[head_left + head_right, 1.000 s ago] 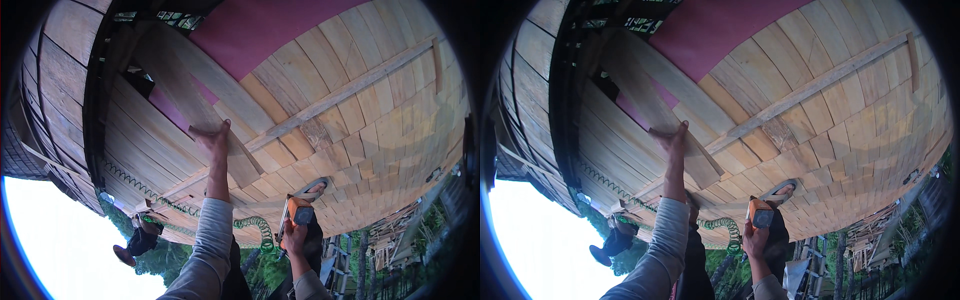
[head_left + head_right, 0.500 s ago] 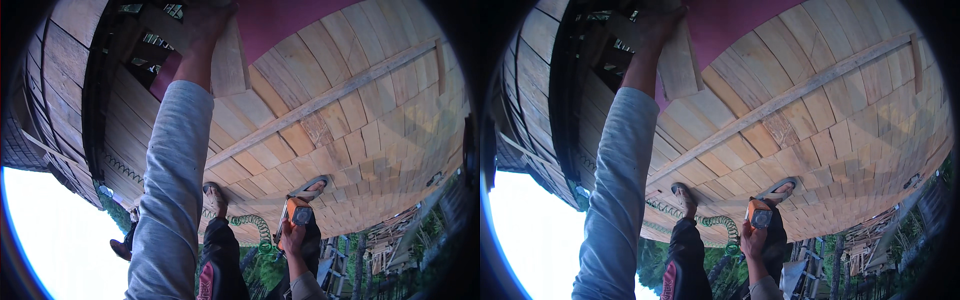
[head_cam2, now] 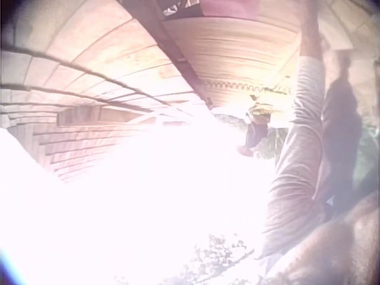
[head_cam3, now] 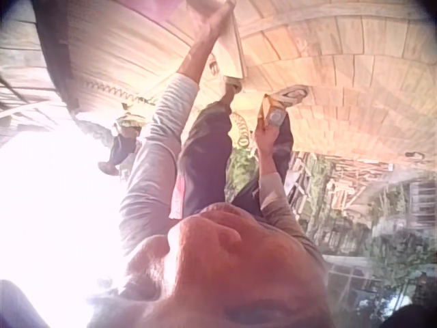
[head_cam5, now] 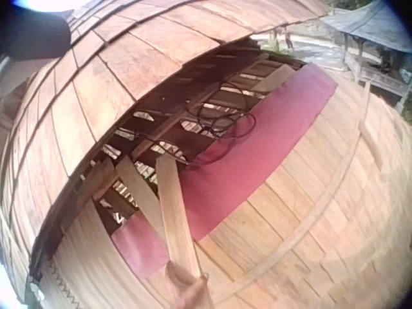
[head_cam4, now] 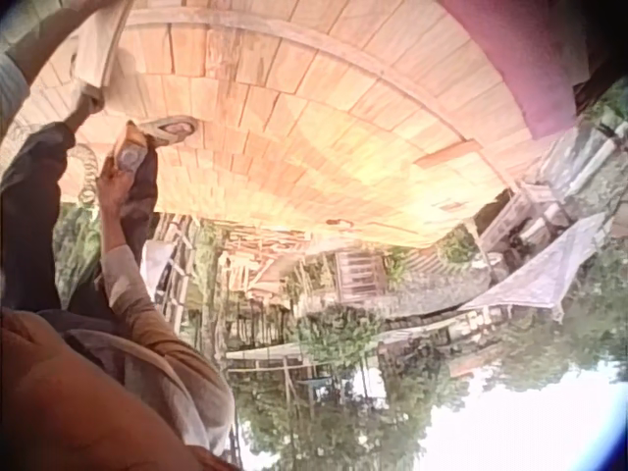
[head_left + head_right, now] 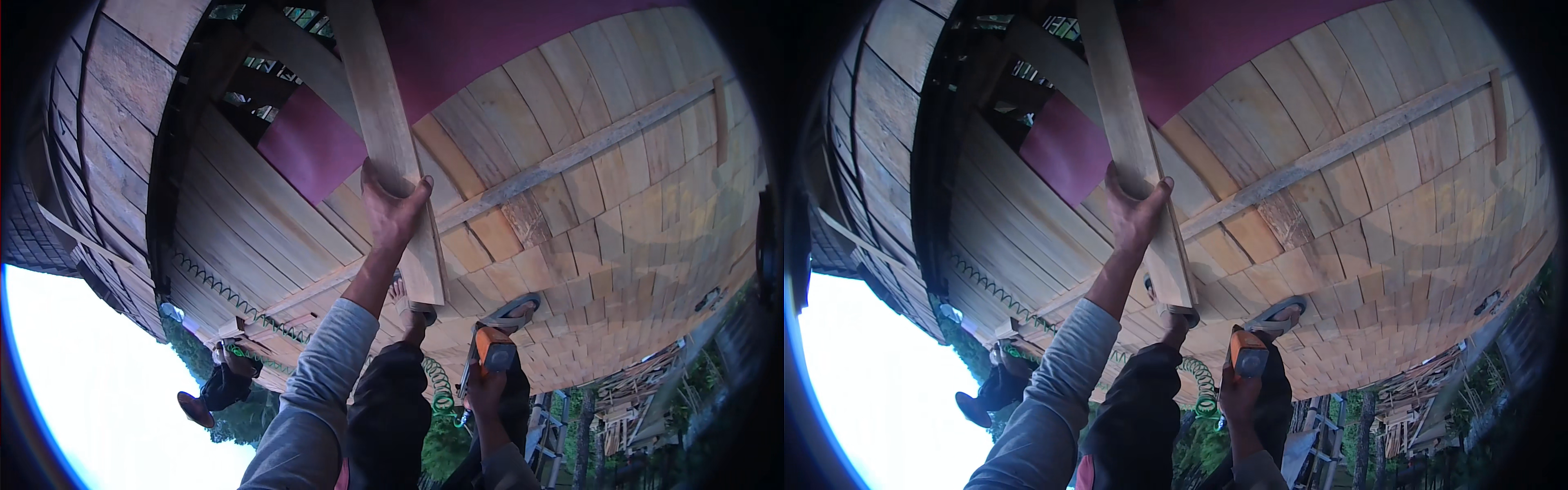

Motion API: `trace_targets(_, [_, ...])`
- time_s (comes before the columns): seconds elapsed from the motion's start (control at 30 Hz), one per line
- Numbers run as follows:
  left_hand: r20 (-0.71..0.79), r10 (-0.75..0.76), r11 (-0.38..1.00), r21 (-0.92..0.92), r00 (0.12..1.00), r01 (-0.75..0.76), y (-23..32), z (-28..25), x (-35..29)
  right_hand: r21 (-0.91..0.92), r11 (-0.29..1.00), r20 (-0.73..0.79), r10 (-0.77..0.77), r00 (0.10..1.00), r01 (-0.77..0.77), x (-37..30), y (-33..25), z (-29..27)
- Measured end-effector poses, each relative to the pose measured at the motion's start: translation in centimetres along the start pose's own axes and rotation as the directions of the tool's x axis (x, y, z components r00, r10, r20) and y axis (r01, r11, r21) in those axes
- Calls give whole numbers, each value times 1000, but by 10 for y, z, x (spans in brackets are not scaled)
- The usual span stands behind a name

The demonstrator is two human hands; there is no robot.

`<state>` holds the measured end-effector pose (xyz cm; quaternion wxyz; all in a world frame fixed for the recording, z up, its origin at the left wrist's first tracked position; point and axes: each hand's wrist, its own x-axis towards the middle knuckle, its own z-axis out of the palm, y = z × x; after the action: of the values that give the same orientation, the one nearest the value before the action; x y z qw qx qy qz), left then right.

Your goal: The person installs wooden shingles on a curved roof section by placing each shingle into position and securing it using a pneumatic nail gun.

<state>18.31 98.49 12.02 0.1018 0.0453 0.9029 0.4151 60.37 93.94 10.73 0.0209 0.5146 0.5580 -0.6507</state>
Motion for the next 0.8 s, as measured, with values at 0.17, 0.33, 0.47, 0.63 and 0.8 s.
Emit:
trace_targets(0.17, [-116,129,992,14,985,-128,46,28,82,34,997,-30,-74,997,75,12,-1,4])
trace_targets(0.33, [-268,276,961,44,923,-275,64,57,161,126,989,-38,-76,996,80,19,-20,8])
trace_targets(0.47, [-157,177,983,86,972,-165,53,70,188,107,992,-36,-61,997,65,28,-31,20])
trace_targets(0.63, [-18,80,897,-435,997,-80,45,66,172,60,997,-50,-41,998,44,27,-53,41])
trace_targets(0.8, [163,85,494,-864,983,101,14,-11,157,66,993,-101,-93,991,100,33,-34,51])
